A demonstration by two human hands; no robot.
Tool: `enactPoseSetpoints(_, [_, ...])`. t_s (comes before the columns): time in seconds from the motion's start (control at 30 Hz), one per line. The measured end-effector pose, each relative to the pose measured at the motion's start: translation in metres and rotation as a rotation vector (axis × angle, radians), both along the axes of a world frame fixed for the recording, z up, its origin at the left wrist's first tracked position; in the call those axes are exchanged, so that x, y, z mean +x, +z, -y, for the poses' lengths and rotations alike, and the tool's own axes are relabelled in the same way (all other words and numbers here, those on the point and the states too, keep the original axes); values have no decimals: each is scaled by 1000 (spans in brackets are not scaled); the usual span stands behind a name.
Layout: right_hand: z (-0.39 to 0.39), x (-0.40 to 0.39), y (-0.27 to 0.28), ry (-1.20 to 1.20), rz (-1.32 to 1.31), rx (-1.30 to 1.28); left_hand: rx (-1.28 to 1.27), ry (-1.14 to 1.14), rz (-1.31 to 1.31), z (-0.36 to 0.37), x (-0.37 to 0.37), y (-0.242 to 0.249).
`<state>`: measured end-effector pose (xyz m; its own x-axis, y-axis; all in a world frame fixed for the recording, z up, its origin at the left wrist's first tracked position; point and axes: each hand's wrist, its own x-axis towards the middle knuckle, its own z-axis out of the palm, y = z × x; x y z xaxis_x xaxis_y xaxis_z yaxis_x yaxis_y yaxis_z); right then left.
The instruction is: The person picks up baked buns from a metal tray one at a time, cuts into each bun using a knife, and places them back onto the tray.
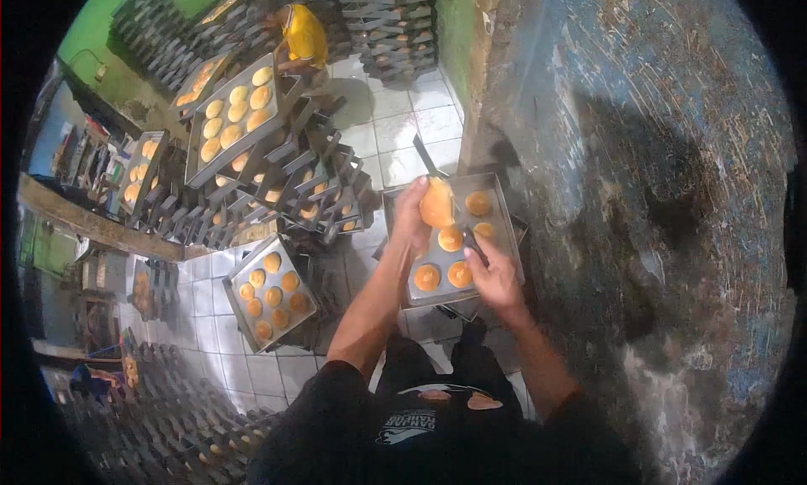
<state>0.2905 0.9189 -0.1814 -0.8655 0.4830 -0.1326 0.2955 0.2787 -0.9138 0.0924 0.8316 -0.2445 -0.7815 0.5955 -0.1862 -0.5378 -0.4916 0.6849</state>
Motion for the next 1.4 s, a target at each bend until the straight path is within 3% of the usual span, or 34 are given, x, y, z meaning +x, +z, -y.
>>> enactPoseSetpoints(0.1, [13,30,-5,9,-170,-29,8,-34,14,14,-24,0])
enactPoseSetpoints(0.17, [17,40,-21,21,-221,150,-5,-45,9,11,-17,-6])
enactPoseSetpoints(0.27, [5,7,-2,-4,-15,-29,-59,-70,13,-5,10,-13])
enactPoseSetpoints(0.3, [-1,-4,-11,-12,-78,-44,-20,-46,56,-11,14,-13])
enactPoseSetpoints(0.43, [1,11,-29,0,-64,-35,-44,-6,88,-6,-11,-19])
enactPoseSetpoints(0.53, [7,31,-37,37,79,114,-77,-15,116,-1,-20,-23])
enactPoseSetpoints(0.73, [-6,-18,-59,-14,-12,-69,-81,45,209,-27,0,-86])
enactPoseSetpoints(0.83, [-1,2,-102,27,-70,149,-54,40,259,-16,-30,-98])
enactPoseSetpoints(0.9, [8,23,-121,-6,89,14,-48,35,311,-18,-37,-109])
enactPoseSetpoints(1.03, [-1,-16,-148,-67,78,18,-92,112,330,-43,2,-125])
enactPoseSetpoints(1.13, [-13,-42,-165,-95,54,-199,-103,104,412,-49,2,-151])
enactPoseSetpoints(1.27, [-6,22,-233,-56,178,21,-104,138,429,-58,-37,-213])
enactPoseSetpoints(1.33, [-3,65,-211,-130,440,-299,-146,173,300,-60,-65,-261])
enactPoseSetpoints(1.37, [1,98,-226,-139,464,-313,-150,175,311,-63,-78,-274])
enactPoseSetpoints(1.4, [2,129,-243,-147,485,-325,-400,175,251,-67,-90,-287])
